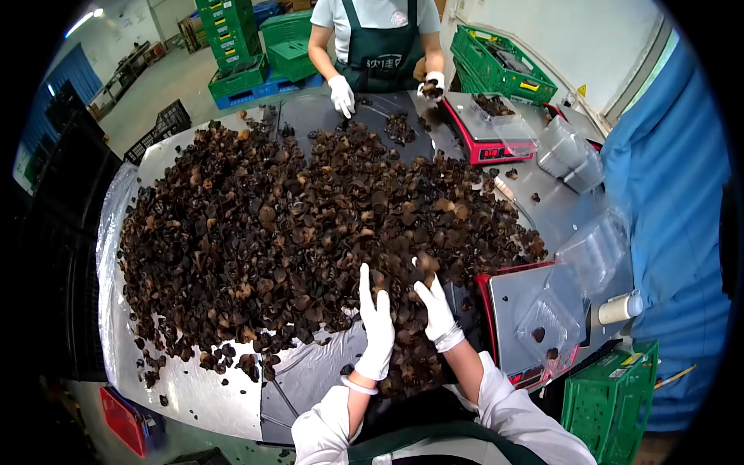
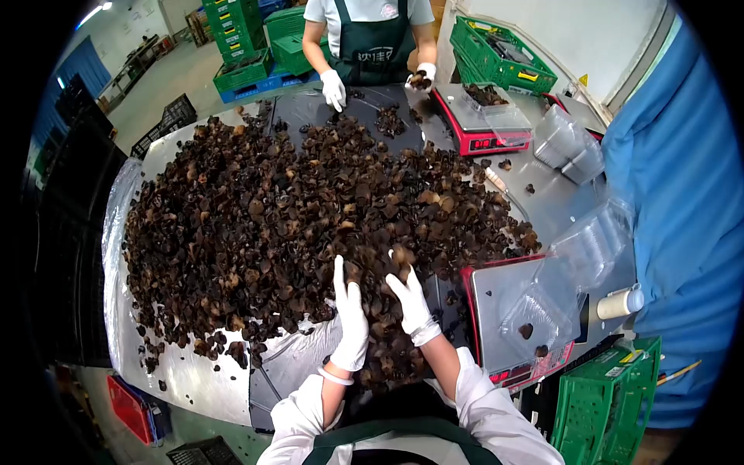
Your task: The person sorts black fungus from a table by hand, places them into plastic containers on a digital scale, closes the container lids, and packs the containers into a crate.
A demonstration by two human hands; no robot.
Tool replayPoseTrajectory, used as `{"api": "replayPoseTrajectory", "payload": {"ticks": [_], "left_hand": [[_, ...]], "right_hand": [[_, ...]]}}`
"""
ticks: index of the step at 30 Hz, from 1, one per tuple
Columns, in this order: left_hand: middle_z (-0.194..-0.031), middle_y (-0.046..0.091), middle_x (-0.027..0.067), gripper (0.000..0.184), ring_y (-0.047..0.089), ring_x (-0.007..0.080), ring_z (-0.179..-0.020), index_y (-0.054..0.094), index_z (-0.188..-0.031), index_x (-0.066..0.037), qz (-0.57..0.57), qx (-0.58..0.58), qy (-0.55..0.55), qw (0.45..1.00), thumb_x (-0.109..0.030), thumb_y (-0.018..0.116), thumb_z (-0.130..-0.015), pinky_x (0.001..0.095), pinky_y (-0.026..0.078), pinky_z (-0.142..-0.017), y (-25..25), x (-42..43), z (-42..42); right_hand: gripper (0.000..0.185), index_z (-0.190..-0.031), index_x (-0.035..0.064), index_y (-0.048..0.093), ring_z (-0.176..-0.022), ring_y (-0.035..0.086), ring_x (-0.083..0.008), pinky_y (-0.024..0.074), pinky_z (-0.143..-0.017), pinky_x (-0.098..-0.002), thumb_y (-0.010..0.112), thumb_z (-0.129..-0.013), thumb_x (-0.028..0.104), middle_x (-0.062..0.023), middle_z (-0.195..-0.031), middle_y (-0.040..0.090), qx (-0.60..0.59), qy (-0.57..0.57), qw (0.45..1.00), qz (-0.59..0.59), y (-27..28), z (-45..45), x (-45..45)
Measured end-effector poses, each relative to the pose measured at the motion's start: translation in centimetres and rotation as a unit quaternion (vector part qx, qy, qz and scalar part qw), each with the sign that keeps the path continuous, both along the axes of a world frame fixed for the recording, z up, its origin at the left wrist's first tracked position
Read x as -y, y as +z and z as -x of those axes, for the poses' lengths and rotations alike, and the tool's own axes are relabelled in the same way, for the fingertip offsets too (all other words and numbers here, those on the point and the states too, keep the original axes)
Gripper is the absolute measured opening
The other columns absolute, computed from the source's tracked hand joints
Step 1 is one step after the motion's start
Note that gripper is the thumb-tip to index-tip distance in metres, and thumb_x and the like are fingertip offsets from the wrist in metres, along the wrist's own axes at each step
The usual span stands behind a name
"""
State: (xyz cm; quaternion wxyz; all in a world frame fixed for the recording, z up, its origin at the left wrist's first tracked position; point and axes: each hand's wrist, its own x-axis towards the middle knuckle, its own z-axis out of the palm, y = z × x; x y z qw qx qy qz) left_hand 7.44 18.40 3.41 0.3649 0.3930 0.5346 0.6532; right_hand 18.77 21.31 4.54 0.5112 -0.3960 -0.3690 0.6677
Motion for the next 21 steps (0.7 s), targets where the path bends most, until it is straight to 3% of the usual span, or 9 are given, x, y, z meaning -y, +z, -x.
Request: {"api": "replayPoseTrajectory", "payload": {"ticks": [3,5,7,10,13,14,16,19,21], "left_hand": [[-0.150,0.028,0.0146,0.057,0.029,0.0264,-0.138,0.027,-0.146,-0.003,-0.079,-0.030,0.008,0.996,-0.035,0.038,-0.100,0.0385,0.021,-0.114,2.7,-0.4,1.8],[-0.150,0.029,0.0143,0.058,0.032,0.0262,-0.136,0.027,-0.146,-0.004,-0.115,-0.038,0.020,0.992,-0.037,0.038,-0.100,0.0391,0.023,-0.113,3.7,-0.7,2.7],[-0.145,0.038,0.0148,0.051,0.037,0.0255,-0.133,0.036,-0.141,-0.002,-0.030,-0.100,0.034,0.994,-0.032,0.036,-0.101,0.0388,0.027,-0.111,5.8,-1.2,3.6],[-0.138,0.048,0.0154,0.042,0.042,0.0268,-0.130,0.046,-0.135,0.001,-0.026,0.011,0.010,1.000,-0.019,0.039,-0.099,0.0362,0.027,-0.111,5.9,-1.9,5.4],[-0.139,0.047,0.0145,0.049,0.039,0.0280,-0.133,0.046,-0.136,-0.003,-0.022,-0.130,0.076,0.988,-0.034,0.033,-0.100,0.0410,0.025,-0.112,6.0,-0.5,8.6],[-0.139,0.047,0.0143,0.052,0.038,0.0283,-0.133,0.046,-0.136,-0.005,-0.019,-0.180,0.094,0.979,-0.039,0.031,-0.100,0.0426,0.025,-0.113,6.1,0.1,9.9],[-0.147,0.035,0.0143,0.057,0.027,0.0284,-0.139,0.046,-0.134,-0.009,0.056,-0.112,0.210,0.970,-0.047,0.025,-0.098,0.0522,0.018,-0.113,5.3,3.3,12.2],[-0.154,0.022,0.0112,0.062,0.017,0.0271,-0.143,0.033,-0.144,-0.013,0.103,0.129,0.310,0.936,-0.051,0.033,-0.095,0.0497,0.010,-0.115,3.3,8.6,12.7],[-0.154,0.022,0.0098,0.061,0.017,0.0255,-0.143,0.028,-0.146,-0.013,0.138,0.150,0.335,0.920,-0.049,0.032,-0.097,0.0468,0.010,-0.115,-1.6,11.4,12.7]], "right_hand": [[0.052,-0.136,0.0030,0.041,-0.117,0.048,-0.0159,0.0357,-0.103,-0.0292,0.062,-0.089,0.007,-0.0048,-0.127,0.052,0.037,0.022,0.999,0.010,4.4,0.9,-0.4],[0.055,-0.132,0.0018,0.044,-0.114,0.049,-0.0176,0.0371,-0.102,-0.0306,0.068,-0.084,0.007,-0.0062,-0.121,0.054,0.121,0.019,0.988,-0.099,4.8,1.5,-1.0],[0.054,-0.127,0.0012,0.049,-0.119,0.049,-0.0235,0.0371,-0.102,-0.0328,0.072,-0.080,0.011,-0.0123,-0.126,0.052,0.291,-0.046,0.918,-0.266,4.6,2.4,-2.2],[0.049,-0.122,0.0028,0.054,-0.121,0.048,-0.0240,0.0369,-0.102,-0.0330,0.074,-0.078,0.013,-0.0117,-0.128,0.051,0.291,-0.046,0.908,-0.297,4.8,3.3,-3.1],[0.047,-0.121,0.0009,0.055,-0.121,0.049,-0.0239,0.0379,-0.102,-0.0329,0.072,-0.080,0.013,-0.0130,-0.126,0.054,0.322,-0.066,0.866,-0.376,6.7,2.0,-5.8],[0.049,-0.125,-0.0017,0.052,-0.122,0.049,-0.0246,0.0374,-0.103,-0.0333,0.068,-0.083,0.019,-0.0160,-0.126,0.054,0.323,0.009,0.918,-0.230,10.1,0.7,-6.9],[0.055,-0.127,-0.0045,0.050,-0.121,0.049,-0.0252,0.0359,-0.104,-0.0332,0.060,-0.089,0.034,-0.0179,-0.131,0.052,0.366,-0.045,0.908,-0.201,7.5,-4.8,-12.3],[0.059,-0.132,-0.0004,0.047,-0.124,0.048,-0.0248,0.0339,-0.105,-0.0319,0.060,-0.090,0.038,-0.0142,-0.133,0.052,0.448,-0.128,0.875,-0.131,4.8,-12.6,-17.1],[0.070,-0.140,0.0085,0.041,-0.126,0.046,-0.0302,0.0357,-0.104,-0.0368,0.064,-0.084,0.045,-0.0203,-0.135,0.049,0.480,-0.093,0.865,-0.109,-1.4,-20.1,-21.2]]}}
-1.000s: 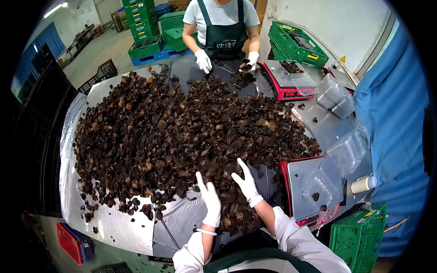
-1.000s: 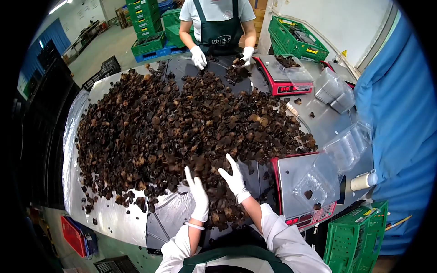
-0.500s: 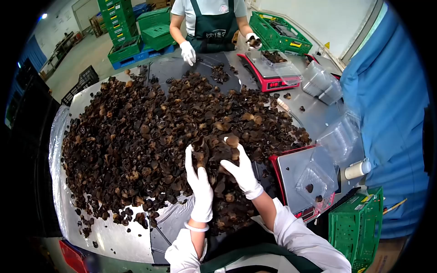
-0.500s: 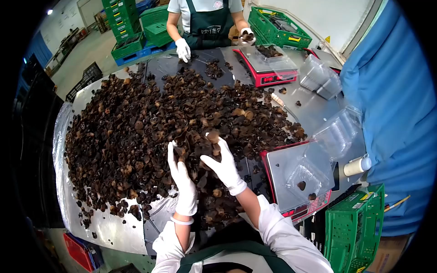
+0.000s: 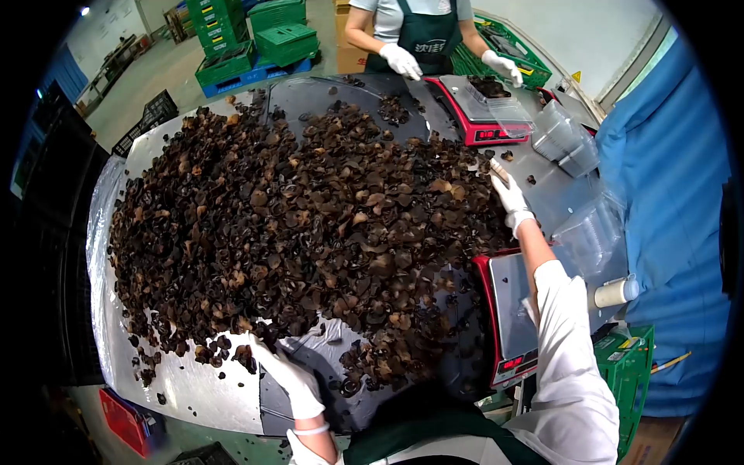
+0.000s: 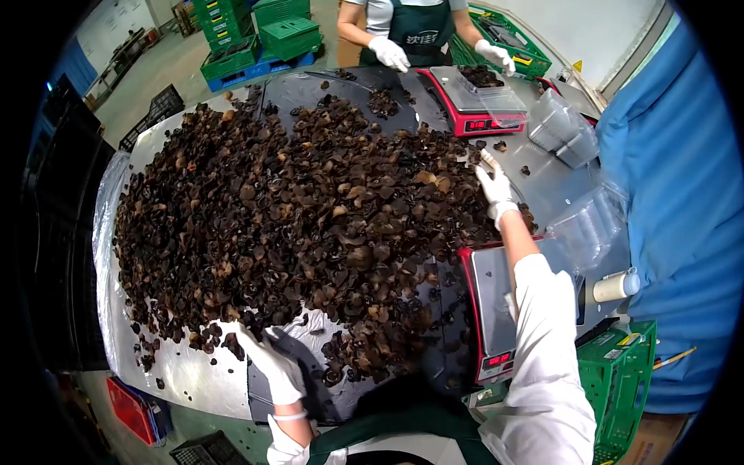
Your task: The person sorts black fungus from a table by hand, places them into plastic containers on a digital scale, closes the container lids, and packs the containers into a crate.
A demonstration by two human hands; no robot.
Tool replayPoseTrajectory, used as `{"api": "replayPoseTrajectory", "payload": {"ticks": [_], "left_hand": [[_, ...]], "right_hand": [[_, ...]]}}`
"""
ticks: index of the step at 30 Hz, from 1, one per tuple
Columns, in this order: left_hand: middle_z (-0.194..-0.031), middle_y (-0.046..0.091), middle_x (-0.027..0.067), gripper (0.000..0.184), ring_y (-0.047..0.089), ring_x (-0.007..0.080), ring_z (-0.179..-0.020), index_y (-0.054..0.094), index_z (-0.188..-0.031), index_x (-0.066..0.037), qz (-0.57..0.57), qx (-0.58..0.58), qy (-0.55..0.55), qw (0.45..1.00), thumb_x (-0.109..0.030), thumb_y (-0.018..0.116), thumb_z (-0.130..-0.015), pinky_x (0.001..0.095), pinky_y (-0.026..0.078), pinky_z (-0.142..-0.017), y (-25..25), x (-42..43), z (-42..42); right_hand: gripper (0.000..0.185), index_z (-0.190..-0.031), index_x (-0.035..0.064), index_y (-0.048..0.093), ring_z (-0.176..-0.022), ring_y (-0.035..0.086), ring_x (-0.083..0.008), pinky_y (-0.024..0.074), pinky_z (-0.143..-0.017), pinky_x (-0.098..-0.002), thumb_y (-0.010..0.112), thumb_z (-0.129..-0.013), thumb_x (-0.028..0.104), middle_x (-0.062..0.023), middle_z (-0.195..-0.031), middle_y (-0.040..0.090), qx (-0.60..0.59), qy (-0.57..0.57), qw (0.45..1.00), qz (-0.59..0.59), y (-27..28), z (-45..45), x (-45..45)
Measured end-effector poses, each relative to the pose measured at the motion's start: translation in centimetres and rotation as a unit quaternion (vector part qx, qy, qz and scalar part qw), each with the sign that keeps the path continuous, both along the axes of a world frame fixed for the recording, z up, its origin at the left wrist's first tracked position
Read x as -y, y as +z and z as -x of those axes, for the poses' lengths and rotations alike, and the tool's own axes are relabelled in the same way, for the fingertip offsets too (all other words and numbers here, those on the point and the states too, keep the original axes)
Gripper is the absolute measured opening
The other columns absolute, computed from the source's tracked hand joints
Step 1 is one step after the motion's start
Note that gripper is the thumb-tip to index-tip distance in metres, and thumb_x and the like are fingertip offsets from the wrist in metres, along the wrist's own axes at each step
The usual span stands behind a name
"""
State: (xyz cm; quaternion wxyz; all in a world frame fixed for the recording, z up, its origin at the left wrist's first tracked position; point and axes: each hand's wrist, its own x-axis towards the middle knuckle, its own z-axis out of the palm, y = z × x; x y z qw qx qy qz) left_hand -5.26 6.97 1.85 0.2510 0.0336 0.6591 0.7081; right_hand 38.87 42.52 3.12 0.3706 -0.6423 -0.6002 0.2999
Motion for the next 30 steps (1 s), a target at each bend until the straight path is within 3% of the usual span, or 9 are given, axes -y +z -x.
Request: {"api": "replayPoseTrajectory", "payload": {"ticks": [1,2,6,11,12,18,20,24,30], "left_hand": [[-0.154,0.021,0.0103,0.060,0.018,0.0248,-0.143,0.027,-0.146,-0.011,-0.007,-0.036,-0.018,0.999,-0.046,0.031,-0.098,0.0448,0.011,-0.115,-2.4,0.5,0.0],[-0.154,0.021,0.0108,0.059,0.018,0.0241,-0.142,0.025,-0.147,-0.009,-0.015,-0.072,-0.034,0.997,-0.044,0.031,-0.100,0.0427,0.013,-0.115,-3.8,0.6,-0.1],[-0.155,0.016,0.0156,0.060,0.016,0.0275,-0.143,0.017,-0.148,-0.001,0.064,-0.219,-0.070,0.971,-0.038,0.028,-0.102,0.0413,0.012,-0.116,-3.8,-3.3,-0.5],[-0.156,0.016,0.0124,0.058,0.013,0.0270,-0.144,0.018,-0.149,-0.006,0.010,-0.247,-0.108,0.963,-0.037,0.029,-0.102,0.0402,0.008,-0.117,-3.8,-9.8,-0.8],[-0.155,0.018,0.0147,0.053,0.016,0.0275,-0.143,0.018,-0.148,-0.001,0.002,-0.224,-0.107,0.969,-0.023,0.031,-0.101,0.0391,0.009,-0.116,-2.5,-10.9,-1.4],[-0.154,0.023,0.0129,0.052,0.018,0.0261,-0.143,0.023,-0.147,-0.002,-0.042,-0.241,-0.225,0.943,-0.026,0.031,-0.101,0.0384,0.010,-0.117,-2.8,-14.6,-1.5],[-0.154,0.022,0.0103,0.060,0.018,0.0232,-0.142,0.022,-0.148,-0.004,-0.076,-0.219,-0.266,0.936,-0.042,0.031,-0.101,0.0373,0.011,-0.116,-3.3,-16.2,-2.0],[-0.153,0.025,0.0100,0.057,0.022,0.0226,-0.141,0.026,-0.146,-0.004,-0.162,-0.108,-0.332,0.923,-0.037,0.034,-0.101,0.0362,0.015,-0.116,-3.6,-18.9,-4.1],[-0.150,0.030,0.0115,0.050,0.026,0.0242,-0.140,0.033,-0.143,-0.004,-0.172,-0.142,-0.376,0.900,-0.028,0.039,-0.099,0.0355,0.018,-0.115,2.2,-20.8,-7.4]], "right_hand": [[0.084,-0.143,0.0108,0.038,-0.128,0.044,-0.0350,0.0359,-0.104,-0.0408,0.066,-0.077,0.055,-0.0234,-0.136,0.048,0.130,-0.139,0.978,0.083,-0.7,-1.2,-0.1],[0.096,-0.146,0.0123,0.030,-0.133,0.036,-0.0400,0.0314,-0.108,-0.0426,0.065,-0.073,0.063,-0.0270,-0.143,0.036,0.135,-0.163,0.968,0.136,-1.7,-2.8,-0.2],[0.104,-0.151,0.0187,0.012,-0.141,0.015,-0.0436,0.0188,-0.114,-0.0460,0.062,-0.074,0.066,-0.0304,-0.152,0.007,0.179,-0.141,0.942,0.247,-3.3,-3.4,0.7],[0.091,-0.150,0.0242,0.019,-0.137,0.027,-0.0423,0.0256,-0.110,-0.0457,0.052,-0.079,0.070,-0.0282,-0.147,0.028,0.182,-0.048,0.949,0.254,-4.3,0.4,0.4],[0.087,-0.149,0.0127,0.023,-0.138,0.030,-0.0335,0.0263,-0.110,-0.0379,0.056,-0.084,0.061,-0.0227,-0.147,0.034,0.123,-0.024,0.968,0.219,-3.9,1.8,0.6],[0.088,-0.144,0.0035,0.032,-0.133,0.036,-0.0268,0.0264,-0.110,-0.0356,0.064,-0.081,0.056,-0.0171,-0.142,0.042,-0.067,0.116,0.976,0.173,-0.6,12.9,3.0],[0.086,-0.143,0.0013,0.032,-0.131,0.038,-0.0243,0.0265,-0.110,-0.0349,0.065,-0.082,0.053,-0.0154,-0.141,0.043,-0.097,0.144,0.968,0.182,-1.4,15.6,3.2],[0.078,-0.141,0.0018,0.036,-0.128,0.041,-0.0202,0.0278,-0.108,-0.0307,0.067,-0.084,0.045,-0.0116,-0.137,0.047,-0.196,0.155,0.950,0.185,1.0,20.3,5.1],[0.053,-0.132,0.0027,0.047,-0.115,0.048,-0.0135,0.0355,-0.101,-0.0288,0.065,-0.089,0.027,-0.0049,-0.125,0.054,-0.302,0.239,0.906,0.176,5.1,23.3,7.4]]}}
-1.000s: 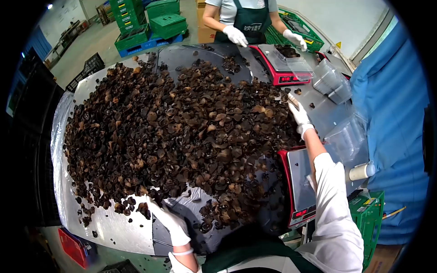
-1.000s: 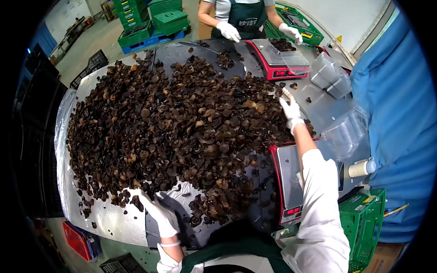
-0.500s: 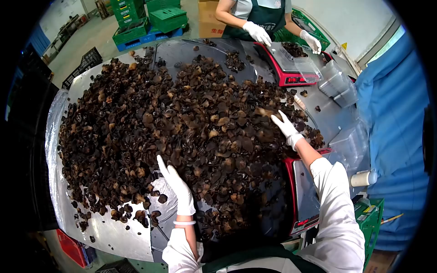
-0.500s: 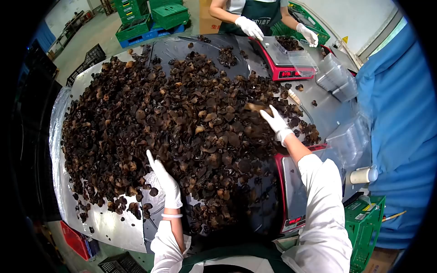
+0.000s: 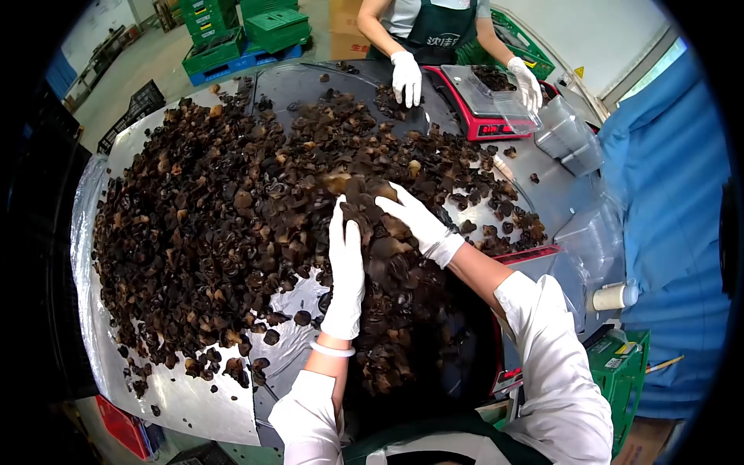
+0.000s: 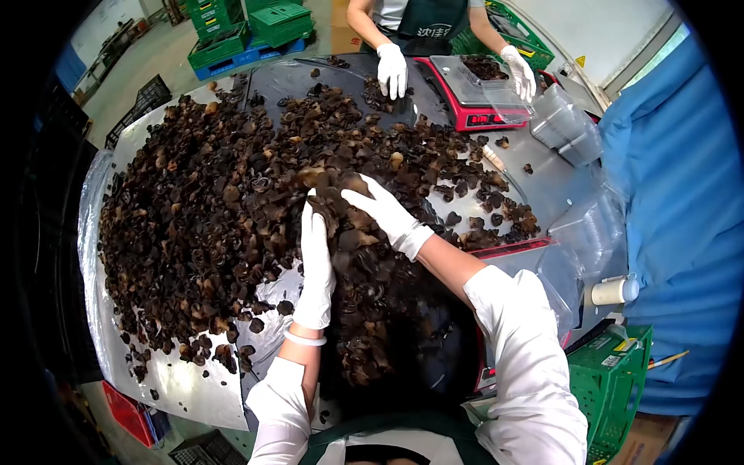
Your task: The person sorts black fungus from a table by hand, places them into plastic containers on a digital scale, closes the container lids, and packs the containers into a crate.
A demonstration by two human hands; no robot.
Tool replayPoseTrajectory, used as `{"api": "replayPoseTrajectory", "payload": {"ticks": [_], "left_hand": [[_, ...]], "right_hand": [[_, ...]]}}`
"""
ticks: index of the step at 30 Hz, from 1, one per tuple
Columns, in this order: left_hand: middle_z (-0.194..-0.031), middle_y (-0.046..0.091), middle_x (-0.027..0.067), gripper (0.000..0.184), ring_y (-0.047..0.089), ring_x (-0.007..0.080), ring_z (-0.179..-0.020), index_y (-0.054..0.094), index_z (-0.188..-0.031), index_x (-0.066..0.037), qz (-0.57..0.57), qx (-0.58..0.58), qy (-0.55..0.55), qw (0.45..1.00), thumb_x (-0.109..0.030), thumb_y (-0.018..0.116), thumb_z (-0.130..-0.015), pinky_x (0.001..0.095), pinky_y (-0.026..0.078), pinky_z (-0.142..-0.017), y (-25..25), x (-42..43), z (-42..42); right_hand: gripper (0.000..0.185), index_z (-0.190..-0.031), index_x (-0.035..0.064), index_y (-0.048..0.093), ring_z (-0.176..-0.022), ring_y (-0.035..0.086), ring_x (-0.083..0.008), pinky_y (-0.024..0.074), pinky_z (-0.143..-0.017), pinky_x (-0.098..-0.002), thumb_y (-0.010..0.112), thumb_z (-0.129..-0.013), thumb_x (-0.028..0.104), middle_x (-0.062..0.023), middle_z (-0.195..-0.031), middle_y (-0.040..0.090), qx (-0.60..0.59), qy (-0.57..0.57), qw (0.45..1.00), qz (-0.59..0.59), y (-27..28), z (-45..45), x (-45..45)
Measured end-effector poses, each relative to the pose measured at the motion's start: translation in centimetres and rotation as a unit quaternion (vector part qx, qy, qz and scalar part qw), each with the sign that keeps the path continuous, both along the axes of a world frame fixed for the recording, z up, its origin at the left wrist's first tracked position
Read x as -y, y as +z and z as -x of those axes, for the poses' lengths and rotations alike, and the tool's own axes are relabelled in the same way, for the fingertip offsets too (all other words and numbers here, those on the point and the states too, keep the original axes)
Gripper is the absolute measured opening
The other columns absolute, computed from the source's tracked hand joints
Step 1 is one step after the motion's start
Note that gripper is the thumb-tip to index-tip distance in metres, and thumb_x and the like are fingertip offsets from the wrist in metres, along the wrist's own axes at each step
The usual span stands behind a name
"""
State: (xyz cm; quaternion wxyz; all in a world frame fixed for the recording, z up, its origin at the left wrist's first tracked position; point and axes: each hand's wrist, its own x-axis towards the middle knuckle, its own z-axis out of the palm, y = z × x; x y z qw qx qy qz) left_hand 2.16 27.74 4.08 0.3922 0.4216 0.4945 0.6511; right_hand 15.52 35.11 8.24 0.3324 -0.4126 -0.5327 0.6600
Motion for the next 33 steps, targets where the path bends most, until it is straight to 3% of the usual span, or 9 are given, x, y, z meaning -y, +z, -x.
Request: {"api": "replayPoseTrajectory", "payload": {"ticks": [6,8,10,13,18,23,28,30,33], "left_hand": [[-0.151,0.031,0.0128,0.045,0.023,0.0260,-0.141,0.043,-0.140,-0.007,0.012,-0.096,-0.043,0.994,-0.024,0.043,-0.098,0.0375,0.017,-0.115,6.4,1.6,3.1],[-0.151,0.029,0.0126,0.045,0.023,0.0260,-0.141,0.043,-0.139,-0.007,0.025,-0.128,-0.032,0.991,-0.026,0.041,-0.099,0.0383,0.016,-0.115,6.3,3.7,5.6],[-0.152,0.028,0.0123,0.045,0.023,0.0259,-0.141,0.044,-0.139,-0.007,0.061,-0.152,0.000,0.986,-0.029,0.039,-0.100,0.0392,0.015,-0.115,4.9,6.7,8.7],[-0.153,0.026,0.0119,0.046,0.023,0.0258,-0.142,0.045,-0.138,-0.007,0.131,-0.163,0.109,0.972,-0.032,0.036,-0.101,0.0405,0.014,-0.116,0.0,12.3,11.4],[-0.153,0.023,0.0175,0.048,0.014,0.0352,-0.143,0.036,-0.144,-0.010,0.240,-0.338,0.162,0.895,-0.027,0.037,-0.099,0.0476,0.011,-0.116,-5.4,16.8,6.6],[-0.151,0.026,0.0190,0.052,0.015,0.0421,-0.141,0.034,-0.144,-0.009,0.136,-0.375,0.127,0.908,-0.023,0.045,-0.096,0.0506,0.013,-0.114,-9.5,13.9,1.3],[-0.147,0.035,0.0157,0.051,0.031,0.0314,-0.136,0.035,-0.142,-0.001,0.082,-0.074,0.058,0.992,-0.009,0.047,-0.093,0.0393,0.021,-0.114,-5.3,9.7,-2.3],[-0.146,0.035,0.0175,0.052,0.033,0.0318,-0.135,0.038,-0.141,-0.004,0.040,-0.160,0.005,0.986,-0.010,0.051,-0.091,0.0398,0.023,-0.113,-1.9,8.7,-3.1],[-0.147,0.033,0.0187,0.053,0.031,0.0331,-0.135,0.040,-0.141,-0.010,0.042,-0.154,0.003,0.987,-0.011,0.053,-0.089,0.0409,0.024,-0.112,1.2,8.0,-4.4]], "right_hand": [[0.064,-0.143,0.0013,0.033,-0.133,0.034,-0.0180,0.0272,-0.110,-0.0300,0.059,-0.093,0.032,-0.0115,-0.144,0.040,-0.007,0.067,0.997,-0.049,5.5,-1.4,0.3],[0.077,-0.149,0.0189,0.023,-0.143,0.015,-0.0310,0.0260,-0.107,-0.0580,0.055,-0.088,0.055,-0.0114,-0.155,0.018,0.098,0.125,0.987,0.019,8.3,-3.9,0.7],[0.086,-0.151,0.0269,0.014,-0.143,0.013,-0.0370,0.0303,-0.098,-0.0677,0.053,-0.084,0.064,-0.0113,-0.156,0.013,0.143,0.091,0.984,0.053,7.5,-7.5,-0.4],[0.096,-0.151,0.0261,0.004,-0.142,0.013,-0.0368,0.0387,-0.093,-0.0650,0.056,-0.081,0.066,-0.0119,-0.156,0.015,0.256,-0.025,0.954,0.157,3.4,-13.0,-1.2],[0.101,-0.150,0.0187,0.019,-0.141,0.013,-0.0441,0.0227,-0.112,-0.0458,0.067,-0.073,0.062,-0.0326,-0.151,0.006,0.451,-0.037,0.891,-0.019,-5.9,-14.7,1.3],[0.102,-0.148,0.0084,0.023,-0.136,0.028,-0.0402,0.0282,-0.111,-0.0401,0.072,-0.072,0.056,-0.0295,-0.148,0.022,0.383,-0.004,0.922,-0.054,-8.0,-8.2,4.8],[0.094,-0.146,0.0029,0.024,-0.135,0.032,-0.0295,0.0289,-0.110,-0.0381,0.076,-0.078,0.041,-0.0205,-0.144,0.035,0.193,-0.043,0.978,0.068,-6.6,-4.3,7.6],[0.057,-0.141,0.0056,0.033,-0.110,0.057,-0.0171,0.0477,-0.090,-0.0264,0.061,-0.092,0.011,-0.0119,-0.128,0.054,-0.086,-0.061,0.984,0.141,-7.9,-4.6,7.9],[0.044,-0.133,0.0057,0.043,-0.094,0.059,-0.0091,0.0488,-0.079,-0.0221,0.057,-0.092,0.003,-0.0031,-0.117,0.059,-0.131,-0.073,0.976,0.157,-3.5,-4.7,7.9]]}}
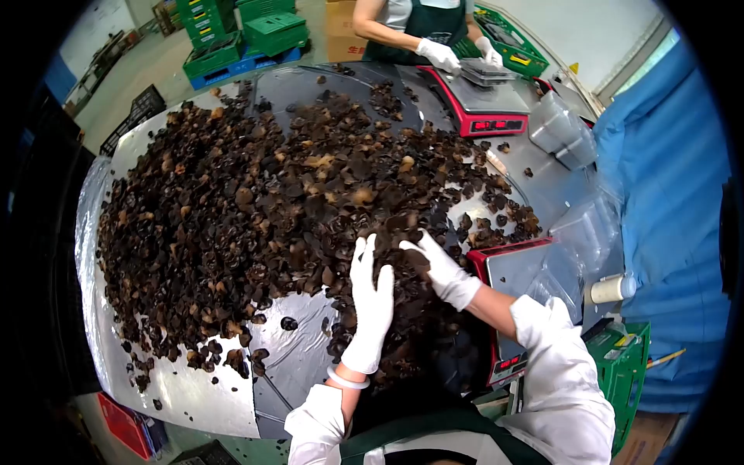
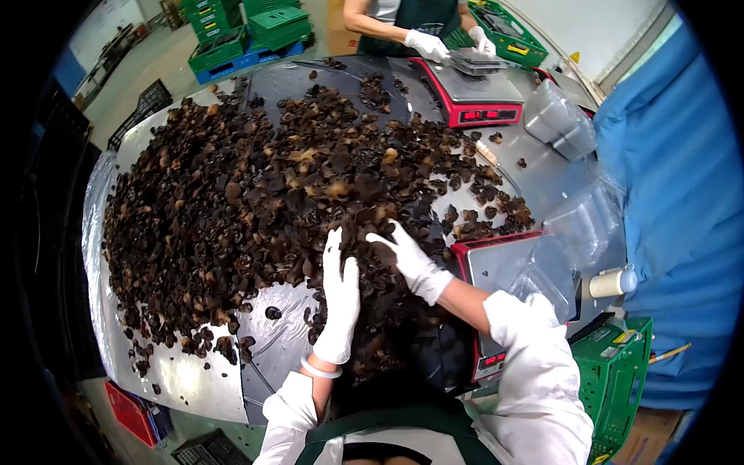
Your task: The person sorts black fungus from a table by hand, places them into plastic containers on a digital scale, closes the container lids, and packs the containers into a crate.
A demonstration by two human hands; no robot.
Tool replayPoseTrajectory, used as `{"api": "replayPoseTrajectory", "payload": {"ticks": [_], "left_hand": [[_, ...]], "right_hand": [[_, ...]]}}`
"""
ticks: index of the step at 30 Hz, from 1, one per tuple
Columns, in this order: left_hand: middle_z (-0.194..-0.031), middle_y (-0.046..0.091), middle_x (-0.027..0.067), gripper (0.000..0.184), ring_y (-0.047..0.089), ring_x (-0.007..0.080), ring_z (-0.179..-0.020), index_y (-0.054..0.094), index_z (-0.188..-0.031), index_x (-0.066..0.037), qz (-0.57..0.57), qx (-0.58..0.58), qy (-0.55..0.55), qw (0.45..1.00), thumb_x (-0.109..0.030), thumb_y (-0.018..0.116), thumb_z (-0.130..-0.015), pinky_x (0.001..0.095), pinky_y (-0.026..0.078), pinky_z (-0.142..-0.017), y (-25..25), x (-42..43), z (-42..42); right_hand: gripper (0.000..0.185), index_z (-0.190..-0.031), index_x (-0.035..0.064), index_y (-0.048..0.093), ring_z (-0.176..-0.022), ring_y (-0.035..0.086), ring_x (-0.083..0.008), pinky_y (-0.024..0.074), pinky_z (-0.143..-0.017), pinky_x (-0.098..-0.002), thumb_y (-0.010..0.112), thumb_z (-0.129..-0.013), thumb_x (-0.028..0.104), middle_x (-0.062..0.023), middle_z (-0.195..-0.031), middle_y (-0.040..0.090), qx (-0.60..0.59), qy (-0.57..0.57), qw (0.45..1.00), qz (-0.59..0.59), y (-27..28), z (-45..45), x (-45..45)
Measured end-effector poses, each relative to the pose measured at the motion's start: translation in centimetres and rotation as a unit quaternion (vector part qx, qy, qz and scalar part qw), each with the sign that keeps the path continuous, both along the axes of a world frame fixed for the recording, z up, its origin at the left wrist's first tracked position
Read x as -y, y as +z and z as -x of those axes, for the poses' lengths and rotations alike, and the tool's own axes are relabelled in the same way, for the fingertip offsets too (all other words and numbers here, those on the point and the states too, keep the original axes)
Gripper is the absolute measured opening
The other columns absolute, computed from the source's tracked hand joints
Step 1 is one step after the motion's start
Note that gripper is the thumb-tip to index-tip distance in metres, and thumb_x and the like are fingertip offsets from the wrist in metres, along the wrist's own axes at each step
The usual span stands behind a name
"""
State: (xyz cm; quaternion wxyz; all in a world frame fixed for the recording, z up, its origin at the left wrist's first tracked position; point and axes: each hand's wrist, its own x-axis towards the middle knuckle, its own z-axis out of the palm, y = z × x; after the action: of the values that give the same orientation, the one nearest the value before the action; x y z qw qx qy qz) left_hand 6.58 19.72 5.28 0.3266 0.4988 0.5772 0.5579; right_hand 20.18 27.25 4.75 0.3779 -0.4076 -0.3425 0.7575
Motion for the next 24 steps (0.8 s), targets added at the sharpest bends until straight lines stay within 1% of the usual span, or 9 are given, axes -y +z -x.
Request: {"api": "replayPoseTrajectory", "payload": {"ticks": [4,8,9,11,13,15,19,21,24], "left_hand": [[-0.150,0.029,0.0172,0.054,0.022,0.0357,-0.140,0.041,-0.141,-0.011,-0.001,-0.011,-0.024,1.000,-0.012,0.054,-0.089,0.0455,0.019,-0.113,3.8,1.3,1.1],[-0.152,0.027,0.0154,0.048,0.018,0.0314,-0.143,0.046,-0.137,-0.011,-0.046,-0.128,-0.035,0.990,-0.017,0.055,-0.090,0.0440,0.017,-0.115,1.6,3.1,7.0],[-0.153,0.026,0.0148,0.047,0.017,0.0297,-0.144,0.046,-0.137,-0.011,-0.005,-0.188,0.003,0.982,-0.021,0.053,-0.092,0.0438,0.016,-0.115,1.1,3.3,9.1],[-0.154,0.022,0.0141,0.049,0.015,0.0276,-0.144,0.041,-0.141,-0.011,0.061,-0.049,0.161,0.984,-0.032,0.044,-0.098,0.0429,0.014,-0.116,1.3,3.3,12.3],[-0.156,0.015,0.0140,0.052,0.013,0.0277,-0.144,0.034,-0.145,-0.010,0.065,0.081,0.236,0.966,-0.038,0.034,-0.101,0.0417,0.012,-0.116,-3.5,3.0,15.6],[-0.156,0.010,0.0169,0.053,0.010,0.0304,-0.144,0.028,-0.148,-0.014,0.124,-0.070,0.267,0.953,-0.037,0.036,-0.101,0.0432,0.009,-0.116,-6.2,2.0,16.7],[-0.155,0.010,0.0196,0.057,0.013,0.0421,-0.141,0.026,-0.149,-0.018,0.103,-0.253,0.319,0.907,-0.035,0.045,-0.097,0.0515,0.009,-0.114,-9.1,-2.7,18.6],[-0.155,0.011,0.0207,0.059,0.013,0.0424,-0.141,0.027,-0.148,-0.018,0.133,-0.239,0.338,0.901,-0.036,0.047,-0.096,0.0513,0.010,-0.114,-8.0,-4.5,17.9],[-0.151,0.026,0.0205,0.057,0.023,0.0370,-0.139,0.033,-0.145,-0.009,0.014,-0.261,0.294,0.919,-0.029,0.051,-0.094,0.0478,0.017,-0.114,-8.4,-6.7,16.8]], "right_hand": [[0.058,-0.141,0.0048,0.037,-0.115,0.050,-0.0116,0.0399,-0.099,-0.0255,0.062,-0.089,0.007,-0.0034,-0.131,0.051,0.082,0.038,0.994,-0.065,8.1,0.3,0.6],[0.074,-0.147,0.0056,0.026,-0.141,0.021,-0.0190,0.0166,-0.114,-0.0317,0.062,-0.087,0.028,-0.0101,-0.153,0.025,0.152,0.240,0.937,-0.201,9.5,-2.0,-1.4],[0.073,-0.149,0.0129,0.023,-0.141,0.020,-0.0226,0.0227,-0.112,-0.0392,0.057,-0.089,0.037,-0.0084,-0.154,0.023,0.224,0.230,0.914,-0.247,9.0,-2.7,-2.9],[0.075,-0.150,0.0221,0.019,-0.142,0.017,-0.0281,0.0285,-0.107,-0.0518,0.054,-0.089,0.049,-0.0059,-0.156,0.019,0.327,0.144,0.922,-0.149,10.4,-3.3,-4.9],[0.080,-0.151,0.0271,0.016,-0.142,0.016,-0.0332,0.0309,-0.100,-0.0612,0.052,-0.087,0.059,-0.0056,-0.157,0.016,0.321,0.036,0.938,-0.125,6.8,-4.6,-8.7],[0.088,-0.151,0.0271,0.014,-0.143,0.014,-0.0319,0.0268,-0.097,-0.0692,0.058,-0.082,0.062,-0.0059,-0.157,0.013,0.328,-0.019,0.943,-0.057,3.9,-5.0,-12.5],[0.098,-0.150,0.0255,0.023,-0.143,0.010,-0.0405,0.0199,-0.113,-0.0452,0.065,-0.072,0.068,-0.0283,-0.153,0.003,0.479,-0.066,0.862,-0.153,-2.5,-3.3,-18.1],[0.100,-0.149,0.0257,0.023,-0.142,0.010,-0.0411,0.0198,-0.113,-0.0477,0.065,-0.070,0.069,-0.0284,-0.153,0.003,0.519,-0.030,0.841,-0.152,-2.8,-0.7,-18.4],[0.099,-0.148,0.0224,0.027,-0.141,0.016,-0.0411,0.0211,-0.113,-0.0453,0.067,-0.070,0.067,-0.0252,-0.153,0.012,0.498,0.040,0.840,-0.214,-4.0,4.9,-18.2]]}}
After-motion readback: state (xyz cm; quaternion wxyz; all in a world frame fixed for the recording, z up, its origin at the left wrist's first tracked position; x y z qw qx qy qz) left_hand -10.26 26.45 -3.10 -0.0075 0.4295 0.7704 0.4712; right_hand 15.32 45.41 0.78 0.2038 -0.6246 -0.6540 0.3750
